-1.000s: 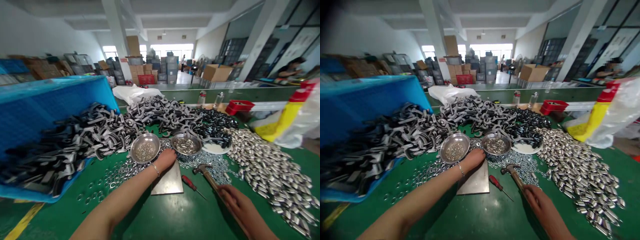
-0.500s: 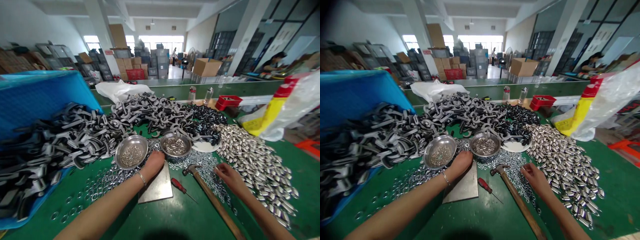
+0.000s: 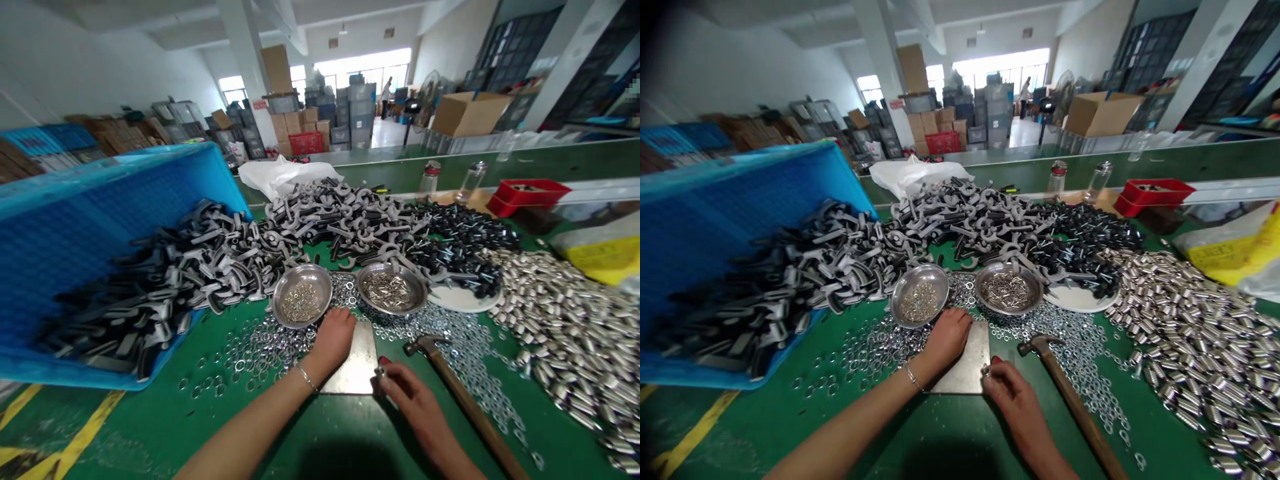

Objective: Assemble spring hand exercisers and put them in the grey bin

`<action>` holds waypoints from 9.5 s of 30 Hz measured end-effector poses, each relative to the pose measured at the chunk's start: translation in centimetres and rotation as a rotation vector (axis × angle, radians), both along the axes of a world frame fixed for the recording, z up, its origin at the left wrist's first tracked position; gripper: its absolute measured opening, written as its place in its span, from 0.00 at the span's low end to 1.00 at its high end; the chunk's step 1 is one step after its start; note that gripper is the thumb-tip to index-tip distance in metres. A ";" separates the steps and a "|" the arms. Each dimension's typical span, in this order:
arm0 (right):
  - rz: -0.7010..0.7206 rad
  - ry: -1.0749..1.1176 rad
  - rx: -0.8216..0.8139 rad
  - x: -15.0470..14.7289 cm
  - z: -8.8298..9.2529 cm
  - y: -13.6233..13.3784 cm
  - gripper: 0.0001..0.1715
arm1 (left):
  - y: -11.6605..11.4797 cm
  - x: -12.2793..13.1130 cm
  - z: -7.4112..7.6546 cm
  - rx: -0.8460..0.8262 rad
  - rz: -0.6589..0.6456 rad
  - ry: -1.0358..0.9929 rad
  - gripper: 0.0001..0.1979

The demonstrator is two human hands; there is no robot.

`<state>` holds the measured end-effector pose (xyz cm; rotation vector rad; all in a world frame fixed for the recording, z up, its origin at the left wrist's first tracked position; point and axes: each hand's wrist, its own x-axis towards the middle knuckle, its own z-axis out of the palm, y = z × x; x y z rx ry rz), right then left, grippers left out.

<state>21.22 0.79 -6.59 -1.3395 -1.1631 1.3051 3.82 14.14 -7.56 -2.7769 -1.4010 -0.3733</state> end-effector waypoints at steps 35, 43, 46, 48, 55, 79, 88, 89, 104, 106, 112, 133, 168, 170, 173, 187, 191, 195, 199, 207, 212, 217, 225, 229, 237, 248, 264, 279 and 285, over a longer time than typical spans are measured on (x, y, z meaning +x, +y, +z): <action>-0.001 0.828 -0.264 -1.6 1.1 1.7 0.09 | 0.1 -0.5 2.0 -0.057 0.048 -0.374 0.09; 0.089 0.744 -0.288 -4.1 1.0 3.9 0.11 | -3.1 -3.8 1.4 -0.530 0.326 -1.057 0.10; 0.115 0.738 -0.308 -4.7 1.0 4.5 0.12 | -4.5 -4.1 1.7 -0.789 0.312 -1.263 0.14; 0.142 0.724 -0.292 -4.9 1.1 4.5 0.11 | -6.1 -4.1 1.9 -0.910 0.301 -1.368 0.15; 0.203 0.706 -0.324 -5.2 1.5 3.6 0.10 | -10.0 -4.0 1.5 -1.174 0.372 -1.669 0.18; 0.237 -0.009 -0.030 -3.7 4.6 3.7 0.20 | 1.8 -19.9 4.5 0.108 0.284 -0.022 0.17; 0.250 0.050 -0.098 -6.7 1.9 1.6 0.18 | 10.9 -26.3 4.8 0.043 -0.102 0.223 0.08; 0.211 0.058 -0.105 -6.4 1.5 1.6 0.18 | 10.7 -26.5 5.2 0.050 -0.114 0.217 0.09; -0.067 0.206 -0.139 -6.4 2.5 1.3 0.22 | -12.4 -6.0 1.8 -0.868 0.346 -1.186 0.18; -0.113 0.226 -0.127 -6.5 2.9 0.8 0.22 | -12.3 -4.9 1.7 -0.869 0.392 -1.245 0.18; -0.160 0.186 -0.043 -7.3 3.2 -0.6 0.20 | -12.8 -3.8 2.0 -0.877 0.418 -1.362 0.17; 0.491 -0.782 0.475 -3.1 0.1 5.5 0.12 | -12.9 -8.9 2.8 -0.940 0.335 -1.418 0.17; 0.461 -0.767 0.616 -2.9 2.0 1.2 0.26 | -11.2 -3.8 4.2 -0.643 0.476 -1.295 0.21; 0.435 -0.838 0.525 0.8 2.1 2.7 0.25 | -10.4 -3.9 4.0 -0.662 0.473 -1.315 0.24; 0.024 -1.008 0.346 8.4 2.3 7.1 0.16 | -9.3 -3.9 3.9 -0.657 0.486 -1.330 0.25; -0.066 -1.004 0.043 16.7 0.8 18.5 0.10 | -10.0 -0.6 3.4 -0.914 0.429 -1.477 0.21; -0.191 -0.895 0.077 16.8 3.1 16.8 0.12 | -9.8 -1.4 2.6 -0.949 0.451 -1.735 0.19; -0.230 -0.681 0.160 11.2 5.4 10.6 0.25 | -10.2 -1.8 2.8 -0.983 0.480 -1.933 0.17; -0.095 -0.206 0.266 1.2 5.6 3.3 0.19 | -10.9 -0.8 4.2 -1.008 0.407 -1.939 0.15; -0.022 -0.505 0.594 -4.8 2.9 0.2 0.11 | -12.1 -1.5 4.5 -0.847 0.417 -1.762 0.13; 0.110 -0.577 0.545 -3.0 3.4 -0.9 0.08 | -12.5 -3.1 4.9 -0.778 0.373 -1.421 0.17; 0.202 -0.575 0.725 -2.3 4.3 -0.9 0.10 | -12.7 -3.5 7.1 -0.695 0.294 -1.238 0.14; 0.371 0.086 -0.044 -4.7 5.9 -0.7 0.18 | -12.8 -4.0 7.0 -0.473 0.220 -1.017 0.07; 0.450 0.139 -0.208 -5.6 6.0 -1.2 0.26 | -12.3 -4.6 6.1 -0.393 0.181 -0.933 0.08; 0.730 0.065 -0.462 -5.3 4.9 -1.1 0.46 | -12.2 -6.2 5.2 -0.545 0.067 -0.896 0.14; 0.657 -0.001 -0.191 -7.5 2.8 -2.4 0.33 | -12.5 -7.4 5.2 -0.569 0.101 -1.000 0.13; 0.478 -0.505 0.342 -5.8 3.5 0.1 0.19 | -12.7 -6.7 4.5 -0.607 0.313 -1.082 0.13; 0.633 0.340 -0.419 -7.4 3.5 -0.6 0.30 | -13.2 -7.4 3.9 -0.561 0.285 -0.981 0.14; 0.599 -0.663 0.433 -6.4 3.1 1.1 0.22 | -12.9 -7.7 4.1 -0.635 0.415 -1.048 0.14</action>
